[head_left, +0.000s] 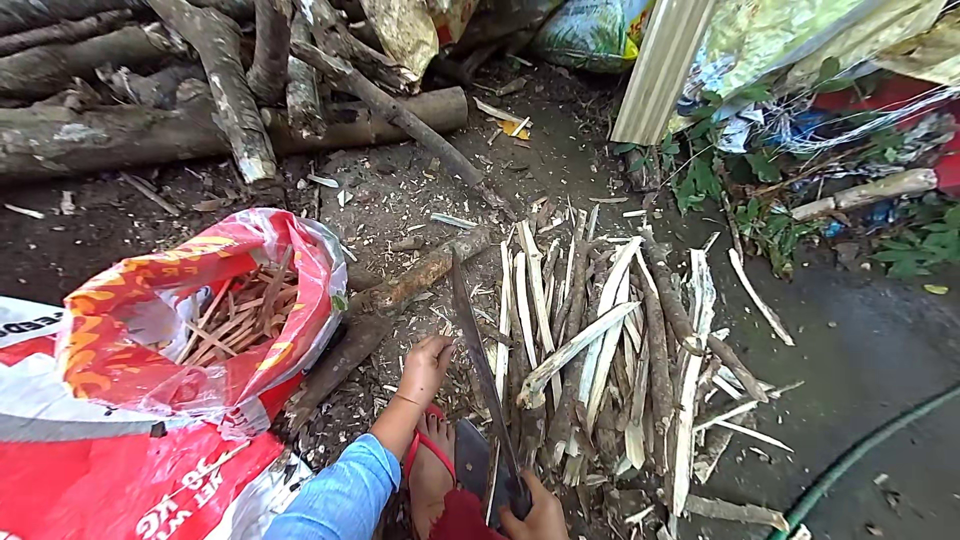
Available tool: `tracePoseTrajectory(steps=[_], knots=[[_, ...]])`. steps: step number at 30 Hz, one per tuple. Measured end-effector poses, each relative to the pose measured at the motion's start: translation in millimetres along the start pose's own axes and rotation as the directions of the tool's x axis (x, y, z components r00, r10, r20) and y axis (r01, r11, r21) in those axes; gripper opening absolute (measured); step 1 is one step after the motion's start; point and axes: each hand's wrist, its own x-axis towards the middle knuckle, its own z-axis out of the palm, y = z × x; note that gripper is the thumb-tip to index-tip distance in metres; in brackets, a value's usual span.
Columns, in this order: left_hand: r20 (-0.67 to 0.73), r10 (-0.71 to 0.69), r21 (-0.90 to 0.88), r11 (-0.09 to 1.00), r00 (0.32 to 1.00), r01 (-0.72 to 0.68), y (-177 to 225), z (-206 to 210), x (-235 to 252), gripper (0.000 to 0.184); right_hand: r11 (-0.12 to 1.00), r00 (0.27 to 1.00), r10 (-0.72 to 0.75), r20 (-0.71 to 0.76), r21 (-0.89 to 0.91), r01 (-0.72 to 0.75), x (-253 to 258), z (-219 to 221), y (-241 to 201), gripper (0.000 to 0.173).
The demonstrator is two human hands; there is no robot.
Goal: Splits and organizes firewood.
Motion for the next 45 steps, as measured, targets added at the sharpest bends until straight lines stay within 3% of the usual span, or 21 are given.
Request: tracePoseTrajectory(steps=[11,17,19,21,23,27,32,34,38,42,43,45], knots=[[0.037,-0.011,0.029,1.000,0.999,0.010,1.6,1.7,-1.7,0.013,0.995,0.996,0.079,0.048,-0.066,-0.076,9.5,0.2,-0.6,0.042],[-0.073,0.147,0.047,0.989,0.986,-0.144,10.4,-2.6,2.9,0.012,0.997,1.000,0.024,0.013,-0.069,-0.023,2.1,-0.5,-2.3,0.041],[0.061,0.004,0.027,1.000,0.998,-0.006,10.5,-9.0,4.2,0.016,0.992,0.995,0.082,0.064,-0.101,-0.075,8.8,1.0,-2.6,0.044],[0.195,-0.177,0.042,0.984,0.965,0.172,6.3,-18.7,7.1,0.027,0.984,0.982,0.151,0.111,-0.114,-0.139,20.3,2.9,0.0,0.047],[0.192,-0.267,0.055,0.964,0.944,0.261,1.7,-29.6,5.8,0.036,0.988,0.984,0.149,0.098,-0.048,-0.145,26.7,3.6,5.7,0.046],[0.127,-0.348,0.077,0.937,0.929,0.341,-13.1,-46.2,-7.4,0.037,0.997,0.996,0.080,0.036,0.011,-0.080,23.8,7.8,10.7,0.044],[0.335,-0.449,0.184,0.893,0.828,0.410,-11.2,-37.0,1.1,0.045,0.996,0.991,0.088,0.100,-0.032,-0.085,29.4,12.6,7.5,0.043],[0.387,-0.458,0.237,0.888,0.800,0.394,-10.0,-28.7,6.7,0.043,0.995,0.987,0.098,0.126,-0.017,-0.097,31.3,15.1,8.5,0.043],[0.398,-0.396,0.307,0.908,0.827,0.287,-5.0,-21.0,14.2,0.028,0.994,0.987,0.104,0.120,0.032,-0.108,27.2,14.8,6.9,0.044],[0.254,-0.133,0.211,0.974,0.958,0.079,3.9,-13.5,10.4,0.022,0.995,0.996,0.077,0.033,0.065,-0.079,16.6,11.1,5.1,0.048],[0.260,-0.115,0.204,0.977,0.959,0.062,3.1,-9.4,9.8,0.022,0.995,0.995,0.090,0.041,0.044,-0.092,16.8,10.2,3.9,0.048],[0.371,-0.212,0.246,0.961,0.904,0.125,-1.4,-1.7,10.9,0.028,0.990,0.986,0.140,0.090,-0.020,-0.138,23.4,10.2,2.3,0.050]])
